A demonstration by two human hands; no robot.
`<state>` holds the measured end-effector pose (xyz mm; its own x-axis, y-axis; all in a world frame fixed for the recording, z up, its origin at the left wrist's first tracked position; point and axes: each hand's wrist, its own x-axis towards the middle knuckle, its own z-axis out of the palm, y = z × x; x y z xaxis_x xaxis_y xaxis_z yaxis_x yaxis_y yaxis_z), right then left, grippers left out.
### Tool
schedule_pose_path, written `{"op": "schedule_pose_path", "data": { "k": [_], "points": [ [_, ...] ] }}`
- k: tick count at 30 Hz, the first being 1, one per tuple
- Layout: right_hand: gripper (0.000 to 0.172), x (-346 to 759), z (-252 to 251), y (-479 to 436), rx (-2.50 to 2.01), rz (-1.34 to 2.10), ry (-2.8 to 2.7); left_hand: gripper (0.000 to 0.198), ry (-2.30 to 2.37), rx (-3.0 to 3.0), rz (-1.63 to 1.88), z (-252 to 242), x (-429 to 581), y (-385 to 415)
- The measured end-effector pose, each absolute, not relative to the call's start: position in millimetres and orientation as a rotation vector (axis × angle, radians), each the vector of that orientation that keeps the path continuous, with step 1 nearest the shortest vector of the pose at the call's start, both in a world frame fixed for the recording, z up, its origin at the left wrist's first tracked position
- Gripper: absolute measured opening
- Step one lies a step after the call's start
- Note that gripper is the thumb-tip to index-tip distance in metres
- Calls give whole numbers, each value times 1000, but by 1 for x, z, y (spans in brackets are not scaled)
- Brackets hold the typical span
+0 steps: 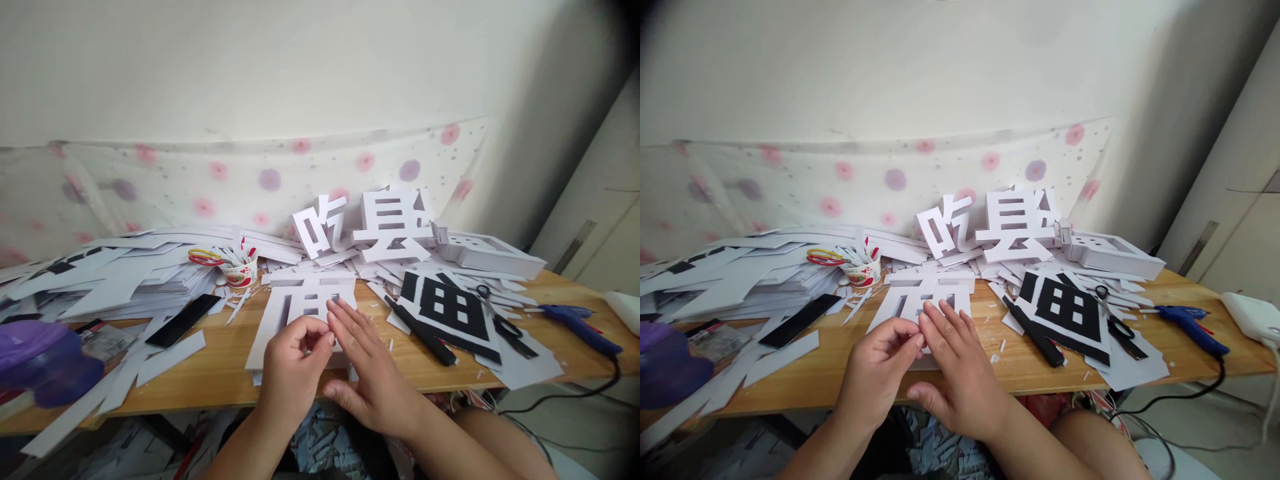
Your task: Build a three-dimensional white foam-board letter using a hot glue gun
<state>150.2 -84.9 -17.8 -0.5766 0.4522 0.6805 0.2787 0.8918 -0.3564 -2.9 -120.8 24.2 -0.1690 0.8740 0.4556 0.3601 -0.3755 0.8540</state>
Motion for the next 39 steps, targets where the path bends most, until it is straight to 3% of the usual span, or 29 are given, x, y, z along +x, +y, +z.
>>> {"op": "schedule_pose_path", "data": {
  "k": [11, 14, 18, 21, 28, 39],
  "points": [
    [91, 148, -17, -86, -595, 156, -2266, 16, 1409, 1789, 1570, 30, -6, -128],
    [84, 151, -18, -84, -602, 377, -2161, 15, 1342, 1796, 1545, 30, -3, -131],
    [60, 152, -12, -85, -374, 1114, -1635, 15, 1296, 1696, 1534, 24, -4, -131],
    [54, 151, -2, -89, -173, 1446, -1206, 16, 1301, 1611, 1472, 19, -4, -128],
    [50, 151, 14, -98, -3, 1605, -910, 14, 1083, 1426, 1455, 7, 2, -120],
    [24, 150, 16, -96, -38, 1650, -810, 14, 1074, 1491, 1409, 12, 12, -126]
  ]
}}
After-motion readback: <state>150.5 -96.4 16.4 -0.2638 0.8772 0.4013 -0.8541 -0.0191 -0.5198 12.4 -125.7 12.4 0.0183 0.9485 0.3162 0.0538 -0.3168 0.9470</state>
